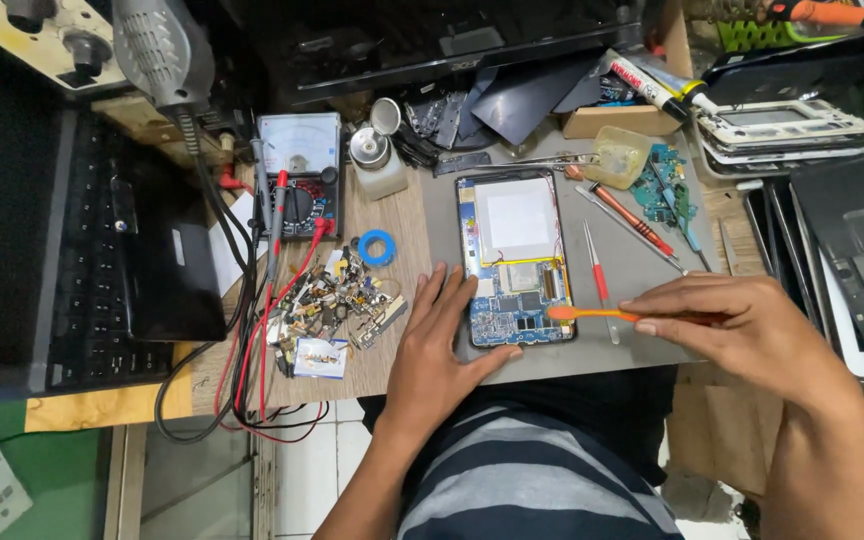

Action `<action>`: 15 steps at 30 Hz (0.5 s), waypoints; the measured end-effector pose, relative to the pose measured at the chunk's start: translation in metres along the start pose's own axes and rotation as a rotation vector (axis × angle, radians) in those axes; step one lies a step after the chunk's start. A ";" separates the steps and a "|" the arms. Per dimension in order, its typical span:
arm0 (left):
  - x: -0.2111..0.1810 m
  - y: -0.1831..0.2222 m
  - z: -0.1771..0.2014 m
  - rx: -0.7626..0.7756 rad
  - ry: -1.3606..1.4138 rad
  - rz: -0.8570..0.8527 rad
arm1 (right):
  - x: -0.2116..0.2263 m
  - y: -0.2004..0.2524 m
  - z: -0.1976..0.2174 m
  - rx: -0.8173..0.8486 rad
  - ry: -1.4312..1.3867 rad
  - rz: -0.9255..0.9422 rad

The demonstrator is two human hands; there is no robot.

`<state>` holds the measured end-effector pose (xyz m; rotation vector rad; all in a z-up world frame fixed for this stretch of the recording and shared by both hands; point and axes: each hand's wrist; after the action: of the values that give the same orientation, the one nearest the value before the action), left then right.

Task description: Using a small brush to clean soldered joints and components on a disassembled smartphone motherboard.

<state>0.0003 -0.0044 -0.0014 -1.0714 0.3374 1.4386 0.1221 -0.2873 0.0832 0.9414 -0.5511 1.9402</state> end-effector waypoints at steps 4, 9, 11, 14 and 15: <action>0.000 0.000 0.000 0.020 0.001 0.027 | -0.007 -0.003 -0.012 0.067 -0.011 -0.019; 0.000 0.000 0.000 0.007 0.002 0.012 | 0.000 -0.001 -0.004 -0.026 0.021 0.060; -0.002 0.000 0.001 0.009 -0.001 0.013 | -0.001 -0.002 -0.007 0.013 0.014 0.046; -0.002 -0.001 0.000 0.004 -0.001 0.010 | -0.001 -0.003 -0.008 0.074 0.016 0.010; -0.001 0.000 0.001 0.000 0.002 0.007 | 0.000 -0.003 -0.008 0.096 0.024 -0.014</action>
<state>-0.0001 -0.0048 -0.0001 -1.0729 0.3431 1.4440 0.1216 -0.2802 0.0780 0.9784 -0.4395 1.9777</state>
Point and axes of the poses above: each hand's wrist, its own y-axis away from the middle knuckle, its own z-axis out of the back of the hand, x = y × z, and after that the axes turned 8 degrees about -x, right-handed
